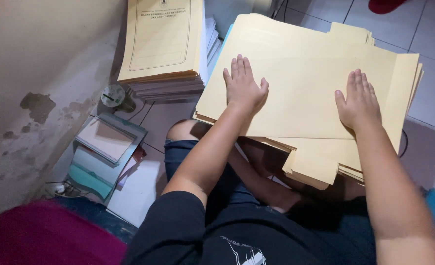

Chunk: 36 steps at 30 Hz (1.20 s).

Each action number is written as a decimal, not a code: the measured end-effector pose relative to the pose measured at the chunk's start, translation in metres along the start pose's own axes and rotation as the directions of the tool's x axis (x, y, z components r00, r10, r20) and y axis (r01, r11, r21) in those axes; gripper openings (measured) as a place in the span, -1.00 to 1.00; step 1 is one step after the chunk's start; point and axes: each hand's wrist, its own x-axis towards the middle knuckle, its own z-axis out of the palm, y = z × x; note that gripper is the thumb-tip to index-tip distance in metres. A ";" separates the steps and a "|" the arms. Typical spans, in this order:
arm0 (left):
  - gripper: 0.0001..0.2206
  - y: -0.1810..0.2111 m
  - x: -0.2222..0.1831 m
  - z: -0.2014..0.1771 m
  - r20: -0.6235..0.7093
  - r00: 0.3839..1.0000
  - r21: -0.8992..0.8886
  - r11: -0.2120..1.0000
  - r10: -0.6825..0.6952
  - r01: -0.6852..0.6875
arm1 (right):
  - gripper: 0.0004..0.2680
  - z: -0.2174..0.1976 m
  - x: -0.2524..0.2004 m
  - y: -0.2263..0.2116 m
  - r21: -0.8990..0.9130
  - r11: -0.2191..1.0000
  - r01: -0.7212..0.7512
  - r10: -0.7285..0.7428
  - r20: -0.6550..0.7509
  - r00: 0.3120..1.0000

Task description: Unfolding and stacking yellow paper folders on the floor.

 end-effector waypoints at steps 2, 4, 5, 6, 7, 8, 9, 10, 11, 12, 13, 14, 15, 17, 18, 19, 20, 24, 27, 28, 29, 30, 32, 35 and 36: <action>-0.22 0.001 -0.004 -0.001 -0.001 1.000 -0.023 1.000 -0.019 0.019 | -0.45 -0.001 -0.033 -0.004 -0.005 1.000 -0.023 0.023 0.009 1.000; -0.21 0.001 -0.006 -0.006 -0.005 0.999 -0.045 0.998 -0.045 0.044 | -0.44 0.002 -0.059 -0.005 -0.010 0.999 -0.038 0.039 0.017 0.999; -0.22 0.003 -0.009 -0.010 0.009 0.997 -0.050 0.996 -0.072 0.073 | -0.43 0.006 -0.070 -0.004 -0.022 0.999 -0.042 0.043 0.017 0.999; -0.23 0.004 -0.012 -0.013 0.024 0.995 -0.055 0.993 -0.100 0.101 | -0.41 0.010 -0.082 -0.003 -0.036 0.998 -0.047 0.048 0.019 0.999; -0.23 0.003 -0.012 -0.011 0.025 0.995 -0.056 0.994 -0.097 0.098 | -0.41 0.011 -0.086 -0.005 -0.038 0.998 -0.050 0.051 0.019 0.999; -0.24 0.003 -0.011 -0.009 0.021 0.994 -0.042 0.994 -0.104 0.105 | -0.40 0.011 -0.089 -0.006 -0.037 0.996 -0.085 0.086 0.043 0.995; -0.24 0.003 -0.009 -0.008 0.016 0.994 -0.029 0.993 -0.111 0.112 | -0.39 0.011 -0.091 -0.008 -0.036 0.992 -0.119 0.121 0.068 0.990; -0.24 0.003 -0.009 -0.006 0.016 0.994 -0.033 0.993 -0.112 0.112 | -0.39 0.014 -0.087 -0.012 -0.040 0.992 -0.118 0.121 0.067 0.990; -0.27 0.003 -0.008 -0.005 -0.001 0.995 -0.018 0.995 -0.096 0.096 | -0.35 0.017 -0.082 -0.016 -0.059 0.981 -0.186 0.189 0.050 0.981; -0.28 0.001 -0.008 -0.003 -0.017 0.996 0.000 0.996 -0.085 0.085 | -0.32 0.022 -0.077 -0.022 -0.076 0.966 -0.248 0.252 0.037 0.967; -0.28 0.001 -0.006 -0.001 -0.016 0.996 -0.001 0.996 -0.092 0.092 | -0.32 0.018 -0.069 -0.039 -0.078 0.967 -0.243 0.246 0.040 0.968; -0.28 0.000 -0.004 0.002 -0.022 0.996 -0.003 0.996 -0.087 0.087 | -0.32 0.016 -0.062 -0.057 -0.096 0.959 -0.267 0.272 0.045 0.961; -0.28 0.000 -0.001 0.004 -0.027 0.996 -0.004 0.997 -0.083 0.082 | -0.31 0.014 -0.054 -0.075 -0.114 0.950 -0.290 0.297 0.049 0.954; -0.28 0.001 -0.004 0.001 -0.027 0.996 -0.008 0.997 -0.080 0.080 | -0.33 0.024 -0.032 -0.102 -0.066 0.970 -0.232 0.235 0.034 0.971; -0.28 0.001 -0.002 -0.002 -0.033 0.997 -0.013 0.997 -0.070 0.070 | -0.34 0.027 -0.018 -0.117 -0.016 0.984 -0.176 0.177 0.008 0.984; -0.28 0.000 -0.007 -0.015 -0.044 0.996 -0.009 0.997 -0.079 0.079 | -0.34 0.028 -0.008 -0.128 -0.011 0.986 -0.164 0.164 0.003 0.986; -0.30 -0.001 -0.013 -0.027 0.025 0.998 -0.051 0.997 -0.049 0.051 | -0.35 0.028 0.003 -0.140 0.010 0.998 -0.066 0.066 0.019 0.998; -0.31 -0.003 -0.008 -0.026 0.102 0.995 -0.080 0.997 -0.015 0.023 | -0.50 0.036 0.044 -0.167 -0.040 0.976 0.212 -0.208 0.091 0.974; -0.32 -0.002 -0.016 -0.041 0.107 0.994 -0.117 0.993 -0.013 0.025 | -0.50 0.025 0.055 -0.159 0.006 0.986 0.168 -0.168 0.078 0.983; -0.32 -0.001 -0.016 -0.042 0.108 0.994 -0.119 0.992 -0.016 0.029 | -0.50 0.021 0.058 -0.148 0.005 0.985 0.170 -0.170 0.081 0.982; -0.33 -0.001 -0.016 -0.043 0.105 0.994 -0.112 0.993 -0.020 0.032 | -0.48 0.018 0.061 -0.138 0.009 0.994 0.106 -0.106 0.059 0.993; -0.33 -0.001 -0.016 -0.044 0.101 0.995 -0.103 0.994 -0.021 0.031 | -0.46 0.015 0.063 -0.128 0.016 0.999 0.038 -0.038 0.036 0.999; -0.31 -0.002 -0.007 -0.021 0.038 0.998 -0.073 0.996 -0.045 0.048 | -0.45 0.000 0.064 -0.100 -0.003 0.998 -0.055 0.055 0.038 0.998; -0.30 -0.001 -0.005 -0.010 -0.019 0.997 -0.038 0.997 -0.071 0.070 | -0.43 -0.010 0.047 -0.063 -0.007 0.991 -0.133 0.133 0.031 0.991; -0.30 0.000 -0.003 -0.013 -0.021 0.997 -0.030 0.997 -0.069 0.068 | -0.43 -0.014 0.040 -0.052 0.013 0.993 -0.119 0.119 0.014 0.993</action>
